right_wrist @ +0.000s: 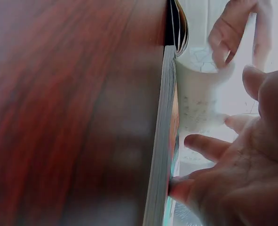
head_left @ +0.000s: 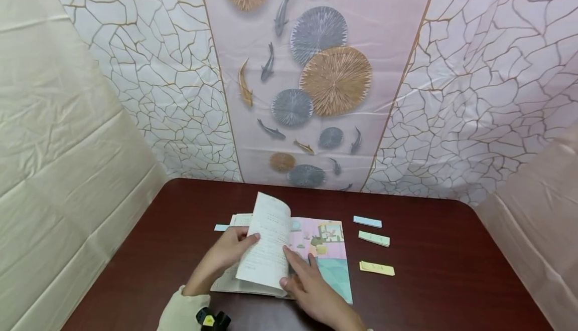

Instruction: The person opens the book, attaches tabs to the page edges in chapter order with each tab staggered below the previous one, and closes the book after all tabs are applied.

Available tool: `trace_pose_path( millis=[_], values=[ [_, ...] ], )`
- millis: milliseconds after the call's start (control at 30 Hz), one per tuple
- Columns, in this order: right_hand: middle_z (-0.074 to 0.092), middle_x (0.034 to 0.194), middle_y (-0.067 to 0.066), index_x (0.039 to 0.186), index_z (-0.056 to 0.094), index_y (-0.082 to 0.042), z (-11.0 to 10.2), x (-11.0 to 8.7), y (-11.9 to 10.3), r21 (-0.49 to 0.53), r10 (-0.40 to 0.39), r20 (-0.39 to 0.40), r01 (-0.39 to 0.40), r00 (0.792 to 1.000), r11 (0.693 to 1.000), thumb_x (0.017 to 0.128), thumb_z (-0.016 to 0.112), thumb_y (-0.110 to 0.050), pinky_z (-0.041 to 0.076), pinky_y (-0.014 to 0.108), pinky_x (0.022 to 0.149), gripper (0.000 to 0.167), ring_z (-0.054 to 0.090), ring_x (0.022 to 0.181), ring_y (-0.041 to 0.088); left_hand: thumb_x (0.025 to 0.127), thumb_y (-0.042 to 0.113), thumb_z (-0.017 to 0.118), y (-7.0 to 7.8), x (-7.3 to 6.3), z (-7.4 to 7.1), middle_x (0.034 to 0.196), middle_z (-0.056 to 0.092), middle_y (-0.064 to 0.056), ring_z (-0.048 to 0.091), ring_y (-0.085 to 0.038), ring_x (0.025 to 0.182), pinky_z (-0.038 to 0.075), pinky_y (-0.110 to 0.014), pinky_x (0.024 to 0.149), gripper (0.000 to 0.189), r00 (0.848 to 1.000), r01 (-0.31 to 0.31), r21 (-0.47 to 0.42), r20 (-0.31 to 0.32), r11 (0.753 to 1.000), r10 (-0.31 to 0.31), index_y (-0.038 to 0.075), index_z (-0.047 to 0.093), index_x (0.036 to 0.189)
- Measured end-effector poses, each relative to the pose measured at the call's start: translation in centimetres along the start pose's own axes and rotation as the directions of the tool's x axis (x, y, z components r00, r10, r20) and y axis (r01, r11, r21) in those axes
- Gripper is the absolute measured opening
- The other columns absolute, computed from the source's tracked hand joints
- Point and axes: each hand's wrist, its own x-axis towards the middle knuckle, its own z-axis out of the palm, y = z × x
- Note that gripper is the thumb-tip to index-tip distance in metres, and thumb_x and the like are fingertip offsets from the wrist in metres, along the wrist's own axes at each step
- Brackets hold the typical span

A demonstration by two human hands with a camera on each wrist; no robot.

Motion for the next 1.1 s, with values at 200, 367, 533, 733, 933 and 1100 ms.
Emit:
trace_pose_path(
  millis=[200, 367, 533, 733, 933, 1100],
  values=[
    [0.067, 0.128, 0.012, 0.167, 0.031, -0.012, 0.0, 0.2, -0.4, -0.102, -0.023, 0.026, 0.026, 0.999, 0.994, 0.109, 0.053, -0.045, 0.005, 0.078, 0.119, 0.071, 0.013, 0.157, 0.054, 0.103, 0.018, 0.070, -0.7, -0.4, -3.2, 0.060, 0.050, 0.005, 0.043, -0.008, 0.052, 0.037, -0.025, 0.049, 0.027, 0.986, 0.061, 0.226, -0.168, 0.972, -0.023, 0.003, 0.067, 0.080],
    [0.041, 0.162, 0.026, 0.165, 0.039, -0.018, -0.3, 0.3, -0.8, -0.215, 0.057, 0.070, -0.041, 0.996, 0.976, 0.109, 0.053, -0.048, 0.022, 0.084, 0.111, 0.065, 0.004, 0.150, 0.070, 0.097, 0.029, 0.077, -2.2, -0.3, -3.8, 0.058, 0.034, 0.005, 0.028, -0.012, 0.055, 0.026, -0.029, 0.053, 0.038, 0.963, 0.194, 0.426, -0.256, 0.884, -0.088, 0.014, 0.056, 0.070],
    [0.026, 0.172, 0.018, 0.160, 0.048, -0.027, 0.1, 0.6, -0.8, -0.331, 0.165, 0.072, -0.132, 0.984, 0.934, 0.107, 0.057, -0.050, 0.028, 0.088, 0.102, 0.059, 0.005, 0.154, 0.064, 0.092, 0.042, 0.081, -3.8, 0.3, -2.9, 0.058, 0.040, 0.007, 0.033, -0.012, 0.054, 0.027, -0.029, 0.051, 0.041, 0.950, 0.254, 0.580, -0.298, 0.774, -0.089, 0.018, 0.059, 0.066],
    [0.021, 0.175, 0.007, 0.159, 0.047, -0.039, 1.1, 0.7, -1.0, -0.387, 0.281, 0.063, -0.236, 0.958, 0.891, 0.102, 0.059, -0.059, 0.032, 0.096, 0.072, 0.062, 0.005, 0.158, 0.056, 0.090, 0.048, 0.081, -3.8, -0.1, -2.1, 0.056, 0.044, 0.003, 0.039, -0.014, 0.052, 0.031, -0.032, 0.050, 0.050, 0.935, 0.331, 0.693, -0.331, 0.641, -0.125, 0.016, 0.056, 0.061],
    [0.020, 0.175, 0.005, 0.159, 0.046, -0.041, 1.6, 0.9, -1.2, -0.422, 0.294, 0.076, -0.236, 0.953, 0.875, 0.101, 0.059, -0.058, 0.032, 0.096, 0.073, 0.062, 0.006, 0.158, 0.054, 0.084, 0.043, 0.089, -2.1, -0.4, -1.0, 0.101, 0.071, -0.015, 0.067, -0.034, 0.093, 0.055, -0.053, 0.072, 0.057, 0.950, 0.259, 0.781, -0.314, 0.569, -0.002, 0.000, 0.069, 0.114],
    [0.022, 0.174, 0.005, 0.159, 0.046, -0.043, 1.7, 1.1, -1.2, -0.439, 0.268, 0.085, -0.205, 0.960, 0.875, 0.108, 0.057, -0.039, 0.035, 0.094, 0.072, 0.052, 0.009, 0.158, 0.053, 0.077, 0.033, 0.097, -1.2, -0.1, 0.6, 0.151, 0.055, -0.022, 0.051, -0.042, 0.141, 0.048, -0.059, 0.108, 0.082, 0.997, -0.042, 0.774, -0.011, 0.631, 0.080, 0.003, 0.061, 0.144]
  ],
)
